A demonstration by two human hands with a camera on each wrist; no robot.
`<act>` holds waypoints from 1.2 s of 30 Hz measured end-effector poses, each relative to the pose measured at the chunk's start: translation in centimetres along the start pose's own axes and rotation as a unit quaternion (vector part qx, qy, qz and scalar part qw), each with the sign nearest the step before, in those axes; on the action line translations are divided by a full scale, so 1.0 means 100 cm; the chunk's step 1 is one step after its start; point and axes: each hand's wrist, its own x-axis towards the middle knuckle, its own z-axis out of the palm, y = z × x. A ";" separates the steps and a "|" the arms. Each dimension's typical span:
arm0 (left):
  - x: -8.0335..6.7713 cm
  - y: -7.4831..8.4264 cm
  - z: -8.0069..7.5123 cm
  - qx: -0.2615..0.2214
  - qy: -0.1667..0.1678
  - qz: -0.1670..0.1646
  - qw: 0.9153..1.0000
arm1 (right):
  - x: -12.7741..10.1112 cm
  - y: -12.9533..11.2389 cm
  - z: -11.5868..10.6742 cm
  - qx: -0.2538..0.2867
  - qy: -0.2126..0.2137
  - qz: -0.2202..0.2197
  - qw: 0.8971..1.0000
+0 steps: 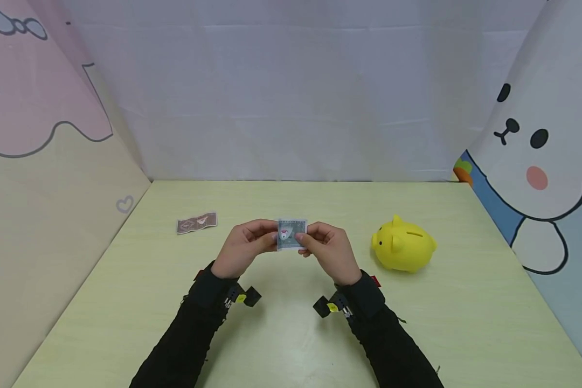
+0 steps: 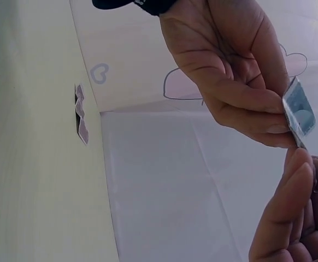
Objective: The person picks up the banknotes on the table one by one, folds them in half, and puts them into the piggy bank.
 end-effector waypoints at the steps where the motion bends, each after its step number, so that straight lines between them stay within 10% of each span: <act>1: 0.000 0.000 0.000 -0.006 -0.002 0.000 1.000 | 0.000 0.000 0.000 0.001 -0.001 -0.001 1.000; 36: -0.001 -0.005 0.008 -0.008 -0.003 0.002 1.000 | -0.001 0.001 0.006 -0.017 -0.012 -0.002 1.000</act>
